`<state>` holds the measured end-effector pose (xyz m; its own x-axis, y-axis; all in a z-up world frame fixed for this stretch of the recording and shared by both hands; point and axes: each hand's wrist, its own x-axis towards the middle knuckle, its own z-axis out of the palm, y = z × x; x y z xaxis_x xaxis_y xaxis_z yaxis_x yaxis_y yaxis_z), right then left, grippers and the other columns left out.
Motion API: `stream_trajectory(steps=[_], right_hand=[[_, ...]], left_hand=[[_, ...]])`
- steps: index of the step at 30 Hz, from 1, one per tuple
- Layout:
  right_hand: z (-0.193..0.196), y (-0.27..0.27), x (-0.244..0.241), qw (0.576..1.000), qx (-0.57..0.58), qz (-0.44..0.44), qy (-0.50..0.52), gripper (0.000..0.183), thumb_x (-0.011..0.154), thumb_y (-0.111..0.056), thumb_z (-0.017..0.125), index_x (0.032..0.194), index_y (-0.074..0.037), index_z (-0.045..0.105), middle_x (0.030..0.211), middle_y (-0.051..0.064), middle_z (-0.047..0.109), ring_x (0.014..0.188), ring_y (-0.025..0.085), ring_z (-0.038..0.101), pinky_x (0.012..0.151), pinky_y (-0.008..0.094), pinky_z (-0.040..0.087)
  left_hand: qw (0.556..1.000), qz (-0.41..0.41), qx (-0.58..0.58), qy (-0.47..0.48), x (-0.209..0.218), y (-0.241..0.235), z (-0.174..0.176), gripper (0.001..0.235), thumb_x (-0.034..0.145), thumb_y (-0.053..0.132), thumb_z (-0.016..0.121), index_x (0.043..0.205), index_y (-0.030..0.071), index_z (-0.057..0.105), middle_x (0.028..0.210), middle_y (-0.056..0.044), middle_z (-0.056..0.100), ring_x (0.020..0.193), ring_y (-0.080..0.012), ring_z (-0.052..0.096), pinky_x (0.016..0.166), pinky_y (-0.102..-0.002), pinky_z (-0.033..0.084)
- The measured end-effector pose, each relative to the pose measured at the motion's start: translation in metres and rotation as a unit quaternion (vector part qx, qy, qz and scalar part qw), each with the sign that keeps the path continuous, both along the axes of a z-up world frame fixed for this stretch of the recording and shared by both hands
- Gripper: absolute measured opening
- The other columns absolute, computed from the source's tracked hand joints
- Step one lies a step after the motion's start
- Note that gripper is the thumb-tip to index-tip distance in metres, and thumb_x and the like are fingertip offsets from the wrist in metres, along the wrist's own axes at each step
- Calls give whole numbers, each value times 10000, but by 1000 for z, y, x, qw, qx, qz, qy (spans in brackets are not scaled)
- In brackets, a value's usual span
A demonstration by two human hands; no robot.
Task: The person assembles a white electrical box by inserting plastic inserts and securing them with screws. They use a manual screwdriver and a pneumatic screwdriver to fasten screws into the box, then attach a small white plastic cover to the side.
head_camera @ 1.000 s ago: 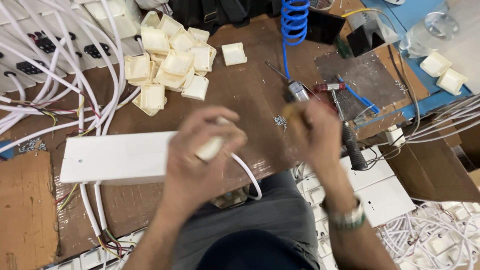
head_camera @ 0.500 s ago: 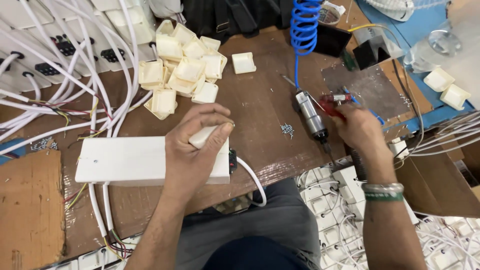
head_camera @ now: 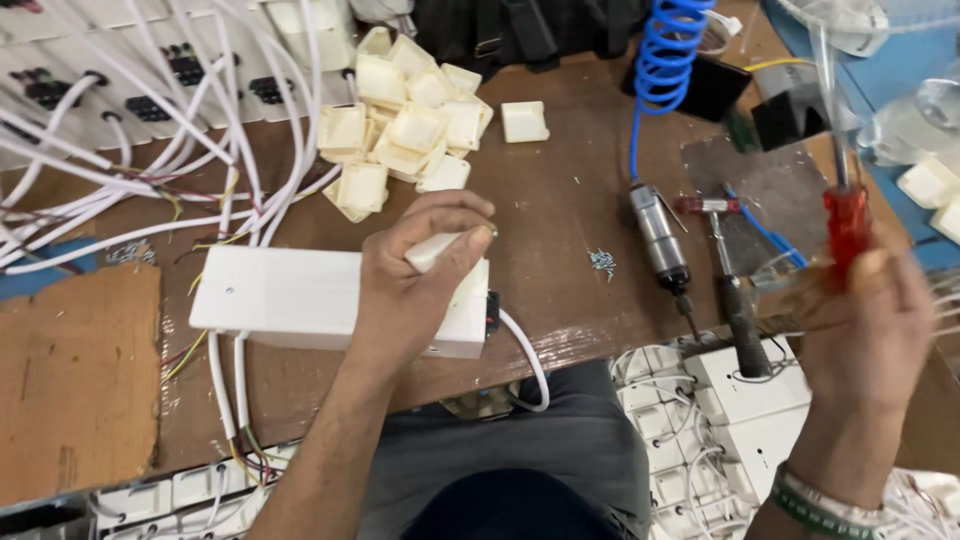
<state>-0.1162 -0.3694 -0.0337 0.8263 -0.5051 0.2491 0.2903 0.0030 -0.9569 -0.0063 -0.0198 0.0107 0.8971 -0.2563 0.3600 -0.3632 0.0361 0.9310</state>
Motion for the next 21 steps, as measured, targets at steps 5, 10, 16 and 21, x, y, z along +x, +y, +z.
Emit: stream_trajectory(steps=[5,10,16,21], right_hand=[[-7,42,1,980,-164,105,37,460,1008,-11,535,1467,10,507,898,47,630,634,91,549,569,185,443],[20,58,-4,933,-332,120,74,540,737,-50,815,1260,-18,685,968,95,784,550,78,564,475,189,409],[23,49,-15,934,-328,102,95,500,687,34,831,1170,70,706,998,149,778,704,137,684,625,208,528],[24,49,-15,923,-352,108,114,490,671,-21,857,1144,18,737,893,96,791,541,102,576,503,214,432]], left_hand=[[1000,0,4,29,-3,0,4,66,930,86,708,954,30,732,1161,-51,692,1033,-141,637,909,-282,530],[1000,10,-18,15,-2,2,0,36,922,55,710,953,42,722,1156,-62,691,1062,-156,643,956,-309,536],[1000,5,-21,3,-1,1,0,29,928,47,708,947,27,718,1152,-61,677,1047,-149,631,944,-297,523],[1000,1,-5,-1,-2,1,1,27,923,58,719,940,38,716,1124,-59,686,1026,-146,643,926,-292,535]])
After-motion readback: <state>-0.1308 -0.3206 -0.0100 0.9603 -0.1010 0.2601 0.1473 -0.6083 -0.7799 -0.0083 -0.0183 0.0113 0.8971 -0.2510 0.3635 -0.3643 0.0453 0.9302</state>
